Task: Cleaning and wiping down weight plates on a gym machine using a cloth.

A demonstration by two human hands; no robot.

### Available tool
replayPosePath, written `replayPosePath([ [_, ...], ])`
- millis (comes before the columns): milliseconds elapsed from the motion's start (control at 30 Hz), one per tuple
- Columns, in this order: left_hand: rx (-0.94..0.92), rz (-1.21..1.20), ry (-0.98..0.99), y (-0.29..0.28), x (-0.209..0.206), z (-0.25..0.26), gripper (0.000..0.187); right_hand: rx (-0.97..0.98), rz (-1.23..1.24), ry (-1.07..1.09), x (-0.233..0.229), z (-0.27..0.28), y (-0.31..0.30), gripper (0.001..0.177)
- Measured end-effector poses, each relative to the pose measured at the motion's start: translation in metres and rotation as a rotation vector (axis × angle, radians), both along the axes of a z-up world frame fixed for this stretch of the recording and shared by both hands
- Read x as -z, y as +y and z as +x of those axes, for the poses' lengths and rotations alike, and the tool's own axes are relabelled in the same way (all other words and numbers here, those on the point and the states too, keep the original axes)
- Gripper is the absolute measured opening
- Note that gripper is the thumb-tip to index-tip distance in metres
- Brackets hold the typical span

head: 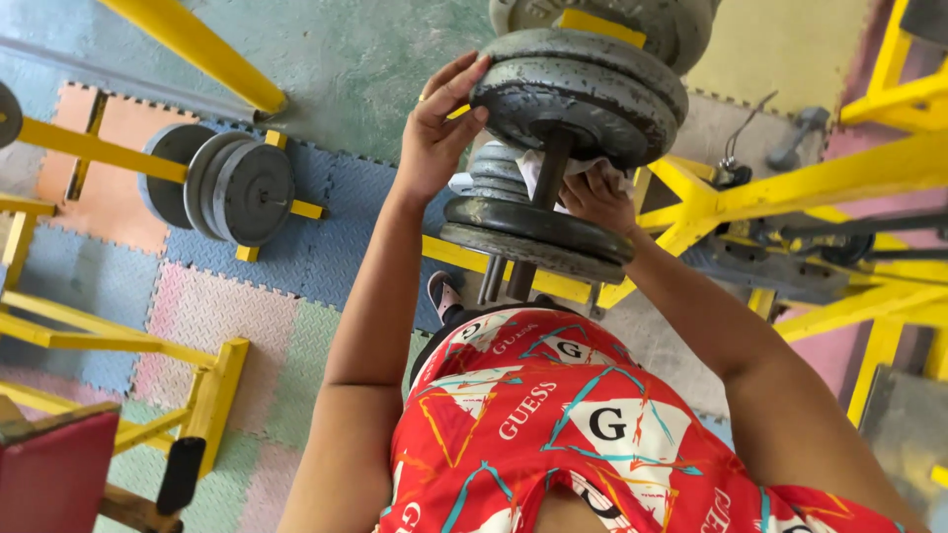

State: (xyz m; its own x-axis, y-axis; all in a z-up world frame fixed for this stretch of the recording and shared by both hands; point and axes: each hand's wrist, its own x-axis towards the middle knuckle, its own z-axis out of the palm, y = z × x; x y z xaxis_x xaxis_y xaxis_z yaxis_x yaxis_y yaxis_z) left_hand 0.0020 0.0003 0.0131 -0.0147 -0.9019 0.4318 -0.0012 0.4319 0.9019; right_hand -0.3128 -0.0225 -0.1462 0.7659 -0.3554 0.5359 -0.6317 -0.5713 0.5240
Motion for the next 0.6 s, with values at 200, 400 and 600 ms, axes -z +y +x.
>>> replayPosePath([
  [200,-0.093,0.066,-0.006,0.005,0.002,-0.011,0.048,-0.063,-0.122,-0.053,-0.045,-0.018,0.0,0.036],
  [400,-0.133,0.048,-0.051,0.01,-0.005,-0.014,0.037,-0.191,0.113,0.12,-0.037,0.029,-0.01,0.051],
  [600,-0.132,0.127,-0.132,0.02,-0.019,-0.014,0.04,-0.367,-0.118,-0.002,-0.081,0.107,-0.032,0.051],
])
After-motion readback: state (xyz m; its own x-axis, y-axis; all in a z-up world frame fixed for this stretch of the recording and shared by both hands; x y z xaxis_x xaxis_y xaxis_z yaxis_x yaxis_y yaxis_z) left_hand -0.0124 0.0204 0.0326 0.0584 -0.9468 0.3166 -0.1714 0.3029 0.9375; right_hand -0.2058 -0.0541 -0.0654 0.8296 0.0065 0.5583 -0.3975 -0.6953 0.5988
